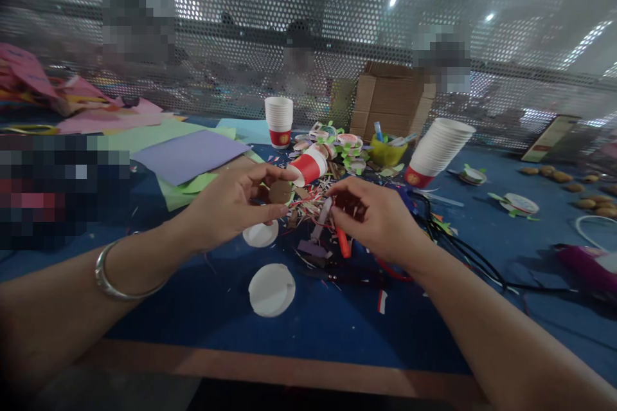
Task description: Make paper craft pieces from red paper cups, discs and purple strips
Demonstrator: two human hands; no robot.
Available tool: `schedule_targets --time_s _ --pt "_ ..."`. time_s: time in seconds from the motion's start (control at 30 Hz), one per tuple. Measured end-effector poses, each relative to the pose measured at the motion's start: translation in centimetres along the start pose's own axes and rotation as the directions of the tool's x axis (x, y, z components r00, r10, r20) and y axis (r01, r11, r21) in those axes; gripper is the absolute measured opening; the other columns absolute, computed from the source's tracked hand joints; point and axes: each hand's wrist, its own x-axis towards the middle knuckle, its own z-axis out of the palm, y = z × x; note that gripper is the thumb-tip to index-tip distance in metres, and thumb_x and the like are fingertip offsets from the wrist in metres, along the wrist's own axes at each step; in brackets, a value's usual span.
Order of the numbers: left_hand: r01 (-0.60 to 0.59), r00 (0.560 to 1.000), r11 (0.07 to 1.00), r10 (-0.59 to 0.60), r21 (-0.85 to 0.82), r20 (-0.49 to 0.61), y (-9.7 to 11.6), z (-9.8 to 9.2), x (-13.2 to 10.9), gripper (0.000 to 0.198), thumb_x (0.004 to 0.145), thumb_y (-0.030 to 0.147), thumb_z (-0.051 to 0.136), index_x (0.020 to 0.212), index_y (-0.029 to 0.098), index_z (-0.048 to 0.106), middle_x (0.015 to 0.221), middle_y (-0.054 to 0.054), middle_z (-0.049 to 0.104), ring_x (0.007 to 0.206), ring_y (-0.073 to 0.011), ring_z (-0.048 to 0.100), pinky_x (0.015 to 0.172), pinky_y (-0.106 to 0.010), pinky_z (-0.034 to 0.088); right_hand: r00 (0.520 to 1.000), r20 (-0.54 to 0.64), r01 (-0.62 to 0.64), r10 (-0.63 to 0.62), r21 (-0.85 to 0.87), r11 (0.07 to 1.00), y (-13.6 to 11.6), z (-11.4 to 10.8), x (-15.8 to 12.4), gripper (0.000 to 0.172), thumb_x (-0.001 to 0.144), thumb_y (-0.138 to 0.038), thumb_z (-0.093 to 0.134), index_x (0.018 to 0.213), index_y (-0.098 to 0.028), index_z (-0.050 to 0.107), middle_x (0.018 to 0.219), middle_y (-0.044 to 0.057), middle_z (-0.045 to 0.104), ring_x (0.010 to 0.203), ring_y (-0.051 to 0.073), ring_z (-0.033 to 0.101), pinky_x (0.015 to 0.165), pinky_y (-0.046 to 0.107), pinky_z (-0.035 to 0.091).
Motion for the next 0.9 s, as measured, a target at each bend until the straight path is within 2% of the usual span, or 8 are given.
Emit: schedule_targets --time_s 0.07,0.17,0.33,0.43,0.57,0.73,0.9 --pt "0.018 1.000 1.000 -0.018 -0.012 -0.006 0.1 0.1 0.0 0.047 0.072 0.017 0.077 0.117 0.016 0.064 0.078 0.003 0.063 0.064 -0.0113 0.059 0.061 -0.026 0.051 0.994 -0.092 -0.046 0.060 0.145 0.988 -0.6 -0.4 -0.2 0.017 0.087 -0.024 0.065 0.103 -0.020 0.069 0.081 0.002 0.072 0.066 0.015 0.066 0.058 0.025 0.052" --pt "0.016 1.000 1.000 -0.015 0.012 -0.013 0.1 0.4 -0.1 0.047 0.071 0.019 0.079 0.116 0.016 0.064 0.081 0.001 0.066 0.069 -0.0134 0.062 0.064 -0.027 0.051 0.983 -0.131 -0.084 0.129 0.306 0.948 -1.4 -0.5 -0.5 0.016 0.084 -0.021 0.066 0.100 -0.020 0.069 0.079 0.001 0.071 0.062 0.014 0.067 0.054 0.024 0.054" --pt "-0.021 1.000 0.999 0.021 0.042 0.012 -0.3 1.0 -0.3 0.042 0.072 0.020 0.079 0.111 0.016 0.065 0.085 -0.001 0.068 0.075 -0.0148 0.063 0.069 -0.029 0.051 0.977 -0.072 -0.141 0.199 0.480 0.866 -1.8 0.1 -0.7 0.016 0.083 -0.021 0.069 0.100 -0.021 0.070 0.086 0.003 0.074 0.070 0.017 0.073 0.058 0.025 0.060" --pt "-0.023 0.999 0.999 0.022 0.031 0.036 -0.5 1.3 -0.3 0.042 0.072 0.018 0.079 0.111 0.016 0.064 0.086 -0.001 0.068 0.075 -0.0142 0.062 0.069 -0.028 0.049 0.973 -0.008 -0.189 0.232 0.556 0.810 -1.8 0.4 -0.8 0.018 0.085 -0.022 0.070 0.103 -0.023 0.069 0.084 0.002 0.074 0.071 0.017 0.073 0.057 0.025 0.061" --pt "-0.019 0.998 1.000 0.020 -0.022 0.059 -0.5 1.7 -0.5 0.041 0.071 0.015 0.078 0.109 0.015 0.062 0.083 0.001 0.066 0.075 -0.0131 0.061 0.069 -0.027 0.048 0.974 0.036 -0.204 0.225 0.576 0.791 -1.9 0.5 -0.8 0.019 0.085 -0.022 0.071 0.104 -0.024 0.069 0.083 0.000 0.075 0.066 0.014 0.071 0.056 0.024 0.060" --pt "0.004 0.995 0.998 0.003 -0.065 0.103 -0.5 2.1 -0.7 0.038 0.073 0.015 0.077 0.107 0.016 0.060 0.074 0.004 0.061 0.069 -0.0118 0.058 0.065 -0.026 0.046 0.981 0.075 -0.191 0.179 0.531 0.826 -2.3 0.9 -0.7 0.019 0.087 -0.023 0.070 0.105 -0.024 0.069 0.092 0.001 0.076 0.073 0.016 0.073 0.063 0.026 0.061" --pt "0.038 0.991 0.993 -0.023 -0.116 0.129 -0.8 2.3 -0.7 0.040 0.073 0.015 0.078 0.108 0.016 0.059 0.083 0.001 0.065 0.073 -0.0127 0.059 0.066 -0.027 0.047 0.990 0.063 -0.144 0.129 0.436 0.888 -2.5 1.0 -0.6 0.014 0.084 -0.022 0.068 0.098 -0.023 0.072 0.096 0.003 0.075 0.073 0.017 0.071 0.063 0.027 0.060"
